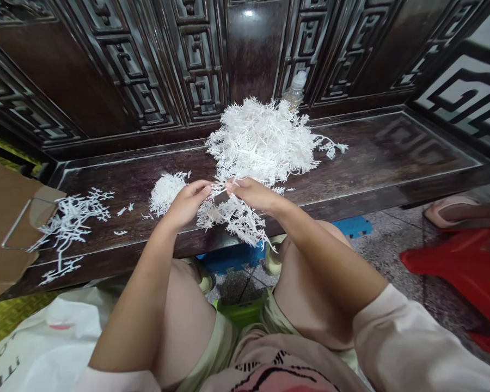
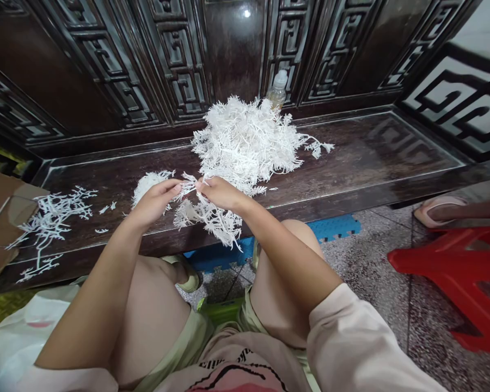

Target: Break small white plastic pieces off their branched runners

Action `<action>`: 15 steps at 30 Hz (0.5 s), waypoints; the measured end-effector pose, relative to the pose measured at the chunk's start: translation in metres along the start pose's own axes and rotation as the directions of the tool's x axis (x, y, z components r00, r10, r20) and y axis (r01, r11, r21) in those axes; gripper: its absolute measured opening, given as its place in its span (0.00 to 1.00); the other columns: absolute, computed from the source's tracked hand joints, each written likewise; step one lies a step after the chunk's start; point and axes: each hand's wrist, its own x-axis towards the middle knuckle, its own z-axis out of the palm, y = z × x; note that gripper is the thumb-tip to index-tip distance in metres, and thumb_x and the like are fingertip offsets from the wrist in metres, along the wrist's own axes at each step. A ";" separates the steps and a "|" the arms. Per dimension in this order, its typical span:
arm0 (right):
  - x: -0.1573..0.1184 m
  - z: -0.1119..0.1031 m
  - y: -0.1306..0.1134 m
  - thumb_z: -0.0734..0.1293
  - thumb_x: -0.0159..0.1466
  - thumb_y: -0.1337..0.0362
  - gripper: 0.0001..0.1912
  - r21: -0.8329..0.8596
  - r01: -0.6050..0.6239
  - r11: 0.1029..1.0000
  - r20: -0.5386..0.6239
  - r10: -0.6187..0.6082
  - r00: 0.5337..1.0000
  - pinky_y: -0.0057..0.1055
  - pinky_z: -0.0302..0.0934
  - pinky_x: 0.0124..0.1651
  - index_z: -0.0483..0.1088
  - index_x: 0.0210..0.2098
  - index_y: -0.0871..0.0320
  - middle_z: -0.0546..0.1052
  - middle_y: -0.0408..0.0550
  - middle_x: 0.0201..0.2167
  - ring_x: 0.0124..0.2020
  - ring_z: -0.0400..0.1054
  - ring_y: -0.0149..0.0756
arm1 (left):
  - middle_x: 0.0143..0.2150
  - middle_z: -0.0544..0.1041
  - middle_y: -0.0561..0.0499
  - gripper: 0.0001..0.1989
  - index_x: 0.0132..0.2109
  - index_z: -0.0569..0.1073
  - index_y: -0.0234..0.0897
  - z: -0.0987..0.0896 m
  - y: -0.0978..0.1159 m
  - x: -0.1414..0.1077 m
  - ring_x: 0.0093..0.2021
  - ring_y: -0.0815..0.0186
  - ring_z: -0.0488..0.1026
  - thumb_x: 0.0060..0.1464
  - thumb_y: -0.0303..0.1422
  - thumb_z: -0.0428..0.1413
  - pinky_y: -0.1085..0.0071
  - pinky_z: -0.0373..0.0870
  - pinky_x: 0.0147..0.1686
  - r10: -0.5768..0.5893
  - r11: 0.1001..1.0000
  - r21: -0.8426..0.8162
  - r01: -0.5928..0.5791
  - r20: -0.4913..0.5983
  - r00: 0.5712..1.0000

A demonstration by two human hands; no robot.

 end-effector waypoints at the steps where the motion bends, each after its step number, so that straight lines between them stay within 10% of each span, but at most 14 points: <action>1: 0.000 0.000 0.001 0.54 0.61 0.57 0.15 -0.005 -0.003 1.000 0.014 0.003 1.000 0.27 0.49 0.30 0.60 0.23 0.58 0.60 0.41 0.19 0.22 0.51 0.27 | 0.33 0.72 0.51 0.12 0.36 0.71 0.36 0.002 0.001 -0.003 0.34 0.67 0.66 0.48 0.39 0.50 0.73 0.60 0.36 -0.008 0.999 -0.049 0.009 0.015 1.000; 15: -0.001 0.004 -0.002 0.54 0.60 0.53 0.18 -0.116 -0.045 0.992 0.150 0.062 0.987 0.26 0.48 0.27 0.64 0.27 0.61 0.59 0.41 0.18 0.22 0.50 0.26 | 0.30 0.69 0.52 0.17 0.33 0.68 0.35 0.016 0.005 -0.003 0.32 0.68 0.65 0.48 0.46 0.49 0.71 0.60 0.36 -0.145 0.979 -0.123 0.162 0.138 0.980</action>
